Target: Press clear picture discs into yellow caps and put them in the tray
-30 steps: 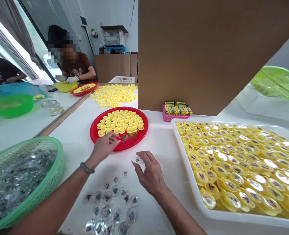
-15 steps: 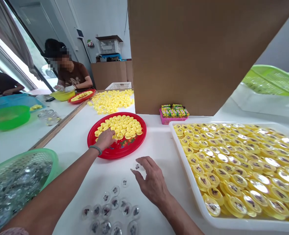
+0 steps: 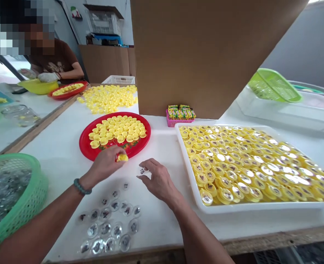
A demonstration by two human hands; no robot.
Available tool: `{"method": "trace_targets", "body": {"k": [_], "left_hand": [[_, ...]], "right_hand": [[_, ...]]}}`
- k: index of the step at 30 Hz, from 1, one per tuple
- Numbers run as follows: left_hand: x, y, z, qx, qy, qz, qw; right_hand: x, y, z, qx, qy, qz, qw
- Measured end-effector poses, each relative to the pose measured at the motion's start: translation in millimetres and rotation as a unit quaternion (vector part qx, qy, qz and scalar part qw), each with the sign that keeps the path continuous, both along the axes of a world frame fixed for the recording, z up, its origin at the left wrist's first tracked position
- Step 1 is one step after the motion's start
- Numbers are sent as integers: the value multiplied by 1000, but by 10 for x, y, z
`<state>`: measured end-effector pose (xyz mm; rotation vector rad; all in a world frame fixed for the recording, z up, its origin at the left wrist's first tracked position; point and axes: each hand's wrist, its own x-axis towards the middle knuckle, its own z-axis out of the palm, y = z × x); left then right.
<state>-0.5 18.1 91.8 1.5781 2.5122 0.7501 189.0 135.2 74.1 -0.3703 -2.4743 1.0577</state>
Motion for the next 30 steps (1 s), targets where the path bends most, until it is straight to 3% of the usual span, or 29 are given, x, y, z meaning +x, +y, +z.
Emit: {"method": "trace_targets", "body": {"k": [3, 6, 16, 30], "left_hand": [[365, -38, -156, 9, -66, -91, 994], [520, -50, -343, 7, -103, -122, 987], [415, -178, -475, 29, -231, -76, 970], [440, -77, -662, 71, -376, -91, 920]], "right_hand": [[27, 46, -41, 14, -45, 20, 999], [41, 70, -96, 35, -75, 41, 996], [-4, 52, -192, 66, -99, 61, 991], [-78, 8, -242, 92, -95, 102, 986]]}}
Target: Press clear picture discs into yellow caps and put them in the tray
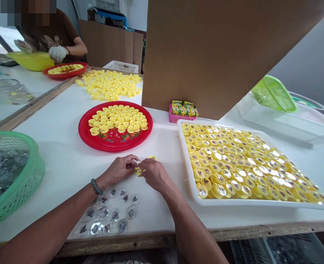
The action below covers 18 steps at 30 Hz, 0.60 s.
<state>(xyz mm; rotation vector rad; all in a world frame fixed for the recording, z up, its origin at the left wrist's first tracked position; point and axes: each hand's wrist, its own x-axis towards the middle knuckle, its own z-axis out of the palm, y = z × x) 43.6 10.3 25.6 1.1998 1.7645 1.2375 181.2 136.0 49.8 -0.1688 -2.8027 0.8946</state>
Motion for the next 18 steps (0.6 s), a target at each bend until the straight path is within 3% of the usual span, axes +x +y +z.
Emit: {"method": "trace_targets", "body": {"k": [11, 18], "left_hand": [[-8, 34, -40, -4, -14, 2, 1000], [50, 25, 75, -35, -154, 27, 987]], "right_hand": [[1, -21, -46, 15, -33, -50, 998], [-8, -24, -60, 17, -10, -41, 999]]}}
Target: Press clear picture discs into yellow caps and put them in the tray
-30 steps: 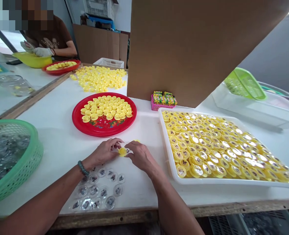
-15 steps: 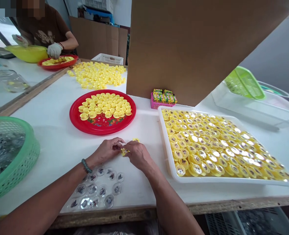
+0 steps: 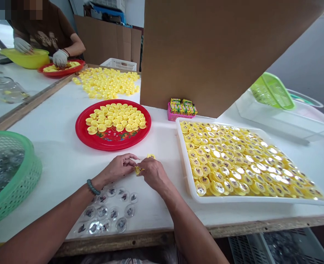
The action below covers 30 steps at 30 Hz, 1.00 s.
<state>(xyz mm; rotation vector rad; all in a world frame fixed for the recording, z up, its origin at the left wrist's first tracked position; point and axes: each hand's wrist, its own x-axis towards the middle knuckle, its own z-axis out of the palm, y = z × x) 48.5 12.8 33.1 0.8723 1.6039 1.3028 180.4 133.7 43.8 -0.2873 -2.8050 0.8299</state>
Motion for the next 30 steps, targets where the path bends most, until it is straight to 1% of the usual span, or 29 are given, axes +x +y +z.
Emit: {"method": "trace_targets", "body": {"k": [4, 6, 10, 12, 15, 18, 21, 24, 26, 27, 29, 30], "left_hand": [[70, 26, 79, -15, -133, 48, 990], [103, 40, 62, -11, -160, 61, 985], [135, 58, -65, -23, -132, 77, 988], [134, 66, -121, -32, -119, 79, 989], [126, 79, -154, -38, -95, 79, 992], [144, 87, -143, -28, -56, 76, 995], [176, 86, -105, -14, 23, 75, 997], [125, 75, -5, -22, 168, 98, 981], [-18, 52, 114, -26, 271, 124, 954], [-131, 35, 185, -29, 320, 144, 936], [-434, -9, 331, -58, 414, 198, 887], [-613, -32, 396, -90, 458, 224, 855]], "right_hand": [[-2, 19, 3, -36, 17, 10, 999], [-3, 22, 11, -51, 18, 11, 999], [-2, 10, 24, -78, 2, 6, 997], [0, -4, 24, -77, -9, 0, 997], [13, -38, 20, -50, -28, -12, 998], [34, -84, 34, 13, -24, -15, 999], [42, -98, 73, 95, -8, -27, 995], [31, -49, 98, 160, -17, -55, 985], [23, 4, 86, 189, -29, -79, 978], [21, 31, 70, 199, -32, -91, 975], [21, 78, 26, 214, -33, -113, 970], [22, 98, 3, 218, -30, -121, 968]]}}
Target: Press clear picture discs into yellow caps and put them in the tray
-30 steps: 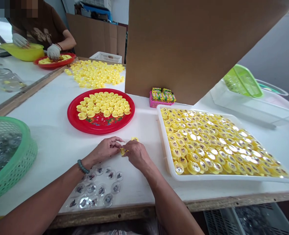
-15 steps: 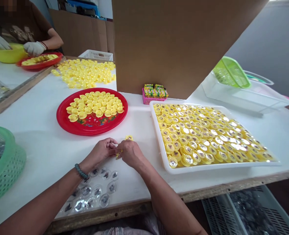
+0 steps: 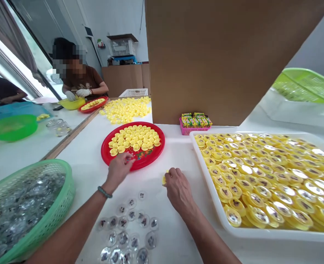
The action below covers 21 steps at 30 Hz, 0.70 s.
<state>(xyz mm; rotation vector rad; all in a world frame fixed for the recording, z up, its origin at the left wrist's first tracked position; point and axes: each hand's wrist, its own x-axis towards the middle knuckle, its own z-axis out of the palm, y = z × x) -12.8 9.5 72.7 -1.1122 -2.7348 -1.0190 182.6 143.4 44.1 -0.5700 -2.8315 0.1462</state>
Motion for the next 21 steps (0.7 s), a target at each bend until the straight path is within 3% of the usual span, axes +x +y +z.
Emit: {"method": "trace_targets", "body": {"k": [4, 8, 11, 15, 18, 21], "left_hand": [[-687, -72, 139, -163, 97, 104, 976], [-1020, -78, 88, -214, 83, 121, 966], [-1061, -46, -3, -228, 68, 132, 962], [-1045, -10, -76, -228, 53, 152, 960], [-989, -27, -21, -221, 51, 167, 960], [-798, -74, 126, -180, 84, 167, 966]], "right_hand": [[9, 42, -38, -5, 25, -10, 1000], [21, -46, 55, -25, 63, 8, 998], [-12, -228, 111, -70, 88, 96, 989], [-112, -480, 37, -125, 52, 232, 963], [-168, -571, -48, -109, 10, 284, 953], [-173, -588, -81, -86, -23, 286, 954]]}}
